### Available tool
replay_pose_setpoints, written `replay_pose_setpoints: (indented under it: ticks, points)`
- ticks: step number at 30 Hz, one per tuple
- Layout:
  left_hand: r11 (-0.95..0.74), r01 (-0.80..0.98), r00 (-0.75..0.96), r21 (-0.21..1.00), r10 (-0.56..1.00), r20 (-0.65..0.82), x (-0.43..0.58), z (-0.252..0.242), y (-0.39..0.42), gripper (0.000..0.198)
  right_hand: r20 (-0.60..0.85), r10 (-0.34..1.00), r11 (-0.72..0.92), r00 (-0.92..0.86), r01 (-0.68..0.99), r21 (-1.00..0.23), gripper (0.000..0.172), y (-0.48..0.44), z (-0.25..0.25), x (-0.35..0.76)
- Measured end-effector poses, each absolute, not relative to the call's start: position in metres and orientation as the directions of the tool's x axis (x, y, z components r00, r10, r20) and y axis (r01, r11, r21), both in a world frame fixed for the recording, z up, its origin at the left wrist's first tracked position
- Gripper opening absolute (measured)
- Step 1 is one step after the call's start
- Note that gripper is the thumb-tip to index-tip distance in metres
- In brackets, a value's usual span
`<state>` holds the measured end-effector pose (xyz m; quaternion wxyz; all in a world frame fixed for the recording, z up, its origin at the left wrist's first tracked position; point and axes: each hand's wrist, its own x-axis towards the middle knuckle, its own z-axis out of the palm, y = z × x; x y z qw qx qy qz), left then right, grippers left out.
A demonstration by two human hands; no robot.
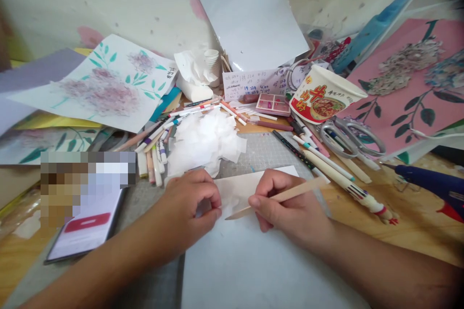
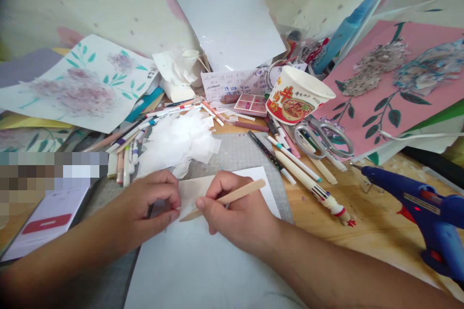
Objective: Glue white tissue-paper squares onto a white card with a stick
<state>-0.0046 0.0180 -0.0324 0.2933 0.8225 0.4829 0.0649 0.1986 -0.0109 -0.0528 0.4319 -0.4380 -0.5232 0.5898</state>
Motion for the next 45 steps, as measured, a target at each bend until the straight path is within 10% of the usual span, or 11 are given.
replay_pose_setpoints:
  ticks: [19,28,32,38,45]
  points:
    - [-0.471,0.725,0.589,0.502,0.802,-0.098,-0.008,-0.039,0.016,0.012,0.063,0.934,0.18,-0.352,0.31,-0.934,0.02,-0.015,-0.058,0.194]
    - [-0.463,0.684,0.601,0.564,0.796,-0.076,-0.006,-0.04,0.015,0.011,0.162,0.857,0.456,-0.489,0.572,-0.682,0.017,-0.02,-0.046,0.188]
    - [-0.493,0.681,0.613,0.542,0.789,-0.052,-0.007,-0.042,0.015,0.013,0.13,0.889,0.363,-0.44,0.502,-0.785,0.02,-0.019,-0.052,0.19]
    - [-0.517,0.672,0.627,0.53,0.778,-0.037,-0.01,-0.042,0.015,0.016,-0.129,0.96,-0.147,-0.248,-0.056,-0.988,0.025,-0.01,-0.056,0.196]
    - [-0.546,0.667,0.656,0.507,0.753,-0.052,-0.014,-0.042,0.017,0.021,-0.126,0.964,-0.131,-0.235,-0.004,-0.991,0.025,-0.009,-0.053,0.194]
